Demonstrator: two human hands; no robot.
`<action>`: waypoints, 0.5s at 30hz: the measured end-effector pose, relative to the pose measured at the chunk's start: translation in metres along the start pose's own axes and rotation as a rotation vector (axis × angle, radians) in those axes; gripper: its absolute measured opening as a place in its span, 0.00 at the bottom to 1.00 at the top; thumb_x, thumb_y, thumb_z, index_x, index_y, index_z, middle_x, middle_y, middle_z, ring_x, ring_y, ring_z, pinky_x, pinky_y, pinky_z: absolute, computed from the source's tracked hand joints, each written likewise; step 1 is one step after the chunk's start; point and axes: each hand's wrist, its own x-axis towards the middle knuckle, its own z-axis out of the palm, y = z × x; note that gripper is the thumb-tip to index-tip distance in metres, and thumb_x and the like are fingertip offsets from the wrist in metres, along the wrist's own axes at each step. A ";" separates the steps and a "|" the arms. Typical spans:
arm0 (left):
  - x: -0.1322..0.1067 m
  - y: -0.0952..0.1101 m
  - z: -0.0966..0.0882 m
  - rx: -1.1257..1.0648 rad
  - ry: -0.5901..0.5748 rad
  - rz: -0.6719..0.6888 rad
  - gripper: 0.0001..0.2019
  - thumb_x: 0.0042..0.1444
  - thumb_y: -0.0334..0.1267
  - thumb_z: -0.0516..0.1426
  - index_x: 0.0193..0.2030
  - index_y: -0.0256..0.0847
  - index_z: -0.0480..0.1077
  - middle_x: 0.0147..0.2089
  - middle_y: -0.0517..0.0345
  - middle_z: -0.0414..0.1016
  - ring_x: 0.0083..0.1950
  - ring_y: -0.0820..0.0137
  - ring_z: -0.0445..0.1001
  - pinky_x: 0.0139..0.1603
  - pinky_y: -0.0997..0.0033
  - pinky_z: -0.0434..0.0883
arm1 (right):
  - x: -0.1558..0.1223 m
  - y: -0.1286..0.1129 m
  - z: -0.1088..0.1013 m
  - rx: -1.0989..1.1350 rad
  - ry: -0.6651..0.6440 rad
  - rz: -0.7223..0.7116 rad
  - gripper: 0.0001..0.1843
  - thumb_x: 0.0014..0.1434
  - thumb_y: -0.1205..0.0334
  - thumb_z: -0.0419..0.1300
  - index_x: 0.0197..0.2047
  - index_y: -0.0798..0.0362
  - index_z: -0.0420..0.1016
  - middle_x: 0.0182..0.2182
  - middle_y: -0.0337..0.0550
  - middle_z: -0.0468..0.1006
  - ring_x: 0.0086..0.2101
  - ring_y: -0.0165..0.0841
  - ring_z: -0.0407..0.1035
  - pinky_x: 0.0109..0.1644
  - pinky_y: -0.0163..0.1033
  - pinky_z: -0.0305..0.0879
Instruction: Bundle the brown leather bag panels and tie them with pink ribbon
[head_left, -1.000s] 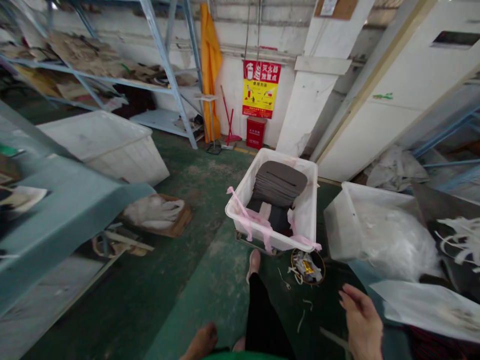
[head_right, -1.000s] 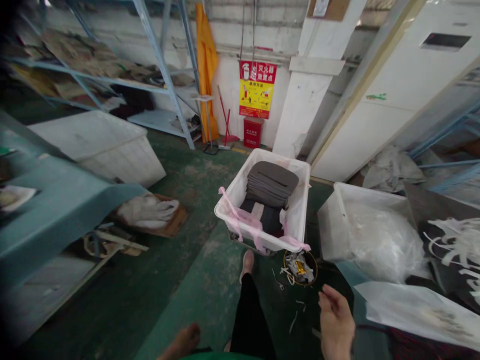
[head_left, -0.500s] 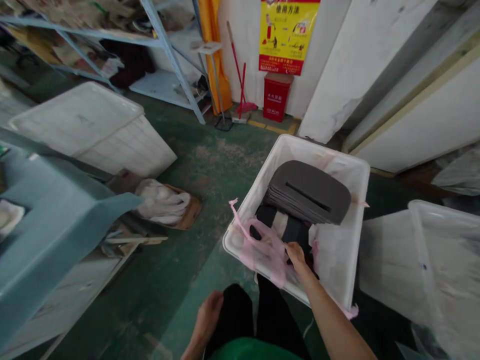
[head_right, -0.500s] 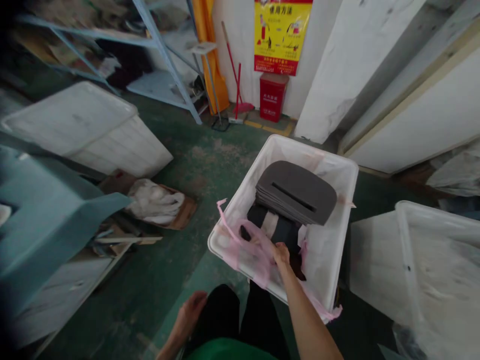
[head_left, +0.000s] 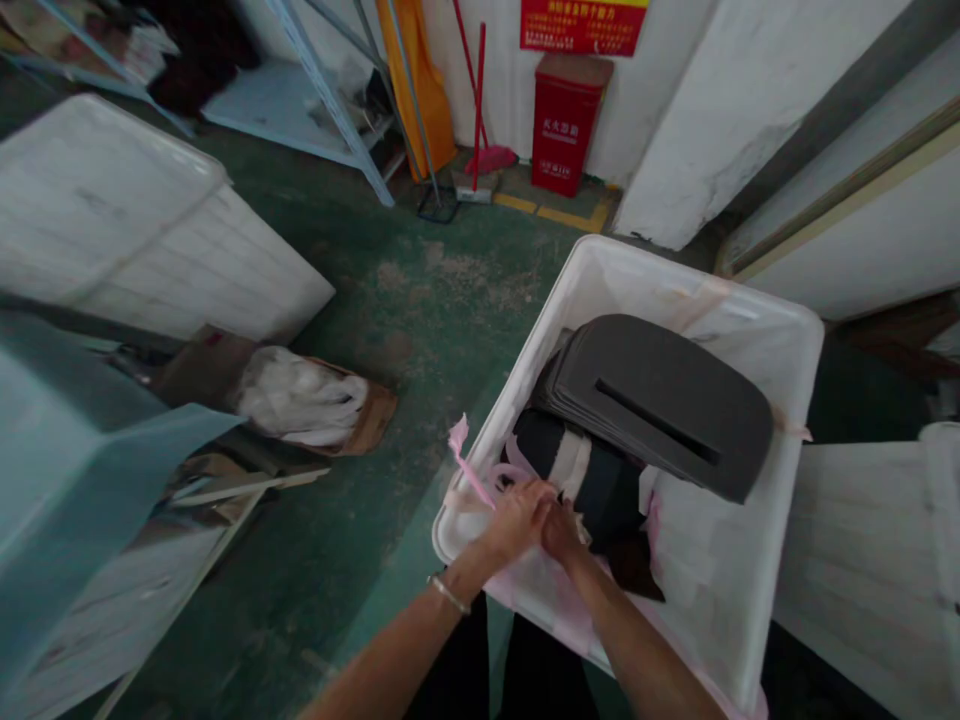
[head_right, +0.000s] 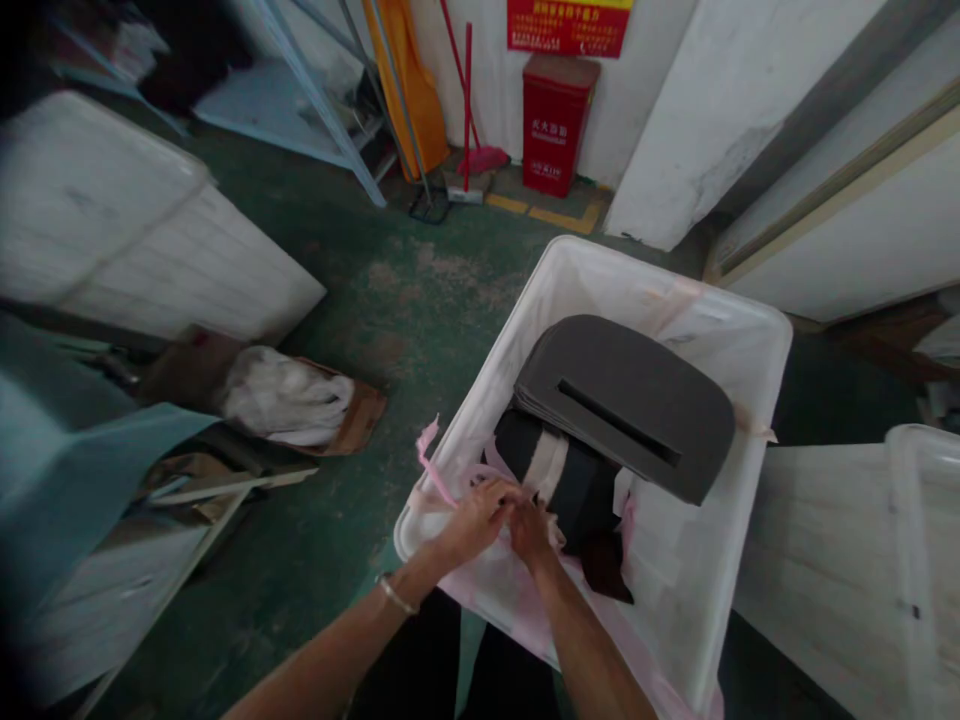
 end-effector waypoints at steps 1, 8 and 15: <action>0.020 -0.009 0.006 0.044 -0.030 -0.003 0.16 0.62 0.32 0.47 0.56 0.38 0.64 0.57 0.49 0.68 0.60 0.63 0.62 0.64 0.60 0.56 | -0.006 0.003 0.001 -0.032 -0.048 0.024 0.20 0.55 0.72 0.50 0.49 0.54 0.75 0.48 0.53 0.76 0.51 0.46 0.67 0.55 0.50 0.59; 0.041 -0.038 0.072 0.160 -0.278 -0.215 0.17 0.56 0.39 0.56 0.49 0.30 0.70 0.49 0.33 0.72 0.54 0.47 0.66 0.59 0.40 0.52 | -0.081 0.061 -0.052 -0.203 -0.220 0.220 0.17 0.58 0.63 0.51 0.46 0.46 0.77 0.37 0.50 0.80 0.38 0.45 0.75 0.40 0.46 0.68; 0.049 0.027 0.125 0.132 -0.332 -0.192 0.24 0.55 0.36 0.53 0.58 0.30 0.61 0.56 0.35 0.66 0.55 0.53 0.66 0.55 0.53 0.62 | -0.178 0.149 -0.107 -0.336 -0.096 0.251 0.25 0.57 0.72 0.45 0.49 0.46 0.76 0.35 0.49 0.81 0.36 0.40 0.75 0.36 0.41 0.68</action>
